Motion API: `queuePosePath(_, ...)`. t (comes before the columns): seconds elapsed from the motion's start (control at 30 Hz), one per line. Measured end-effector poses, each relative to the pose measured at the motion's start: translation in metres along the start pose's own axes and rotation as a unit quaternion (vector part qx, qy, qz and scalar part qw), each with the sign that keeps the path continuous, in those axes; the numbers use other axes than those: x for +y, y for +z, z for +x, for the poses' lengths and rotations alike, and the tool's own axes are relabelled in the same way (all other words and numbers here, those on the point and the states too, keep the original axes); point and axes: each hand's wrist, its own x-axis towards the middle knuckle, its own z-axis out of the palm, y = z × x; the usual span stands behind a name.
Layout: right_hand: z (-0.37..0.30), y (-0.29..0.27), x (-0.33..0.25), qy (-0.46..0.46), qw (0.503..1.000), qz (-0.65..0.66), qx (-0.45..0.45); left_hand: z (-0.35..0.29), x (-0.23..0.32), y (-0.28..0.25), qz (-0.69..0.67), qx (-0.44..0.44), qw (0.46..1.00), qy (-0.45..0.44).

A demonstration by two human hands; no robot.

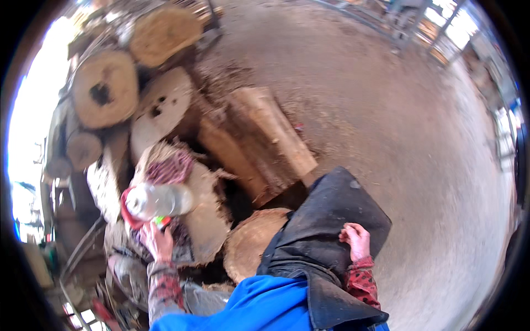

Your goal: The person picks up processed wooden planks from a green conveyor table and stacks them in a pile. The person repeatedly lifts and places planks by hand, building a growing stack of lumber in a workshop.

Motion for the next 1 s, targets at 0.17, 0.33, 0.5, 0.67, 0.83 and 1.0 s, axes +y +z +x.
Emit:
queuePosePath(0.17, 0.001, -0.012, -0.008, -0.021, 0.998, 0.047, 0.025, -0.042, 0.049, 0.005, -0.010, -0.037, 0.994, 0.103)
queuePosePath(0.33, 0.000, -0.034, -0.003, -0.020, 0.992, 0.117, 0.046, -0.052, 0.127, 0.024, -0.143, -0.099, 0.966, 0.192)
queuePosePath(0.5, 0.001, -0.062, -0.002, -0.013, 0.982, 0.159, 0.100, -0.031, 0.224, 0.035, -0.245, -0.162, 0.926, 0.237)
queuePosePath(0.67, 0.049, -0.107, -0.022, -0.012, 0.982, 0.139, 0.129, 0.011, 0.323, 0.041, -0.263, -0.206, 0.878, 0.344)
queuePosePath(0.83, 0.145, -0.178, -0.079, -0.004, 0.985, 0.085, 0.147, 0.050, 0.413, 0.050, -0.212, -0.285, 0.854, 0.379)
queuePosePath(1.0, 0.222, -0.206, -0.118, -0.010, 0.991, 0.030, 0.134, 0.059, 0.447, 0.047, -0.179, -0.358, 0.851, 0.340)
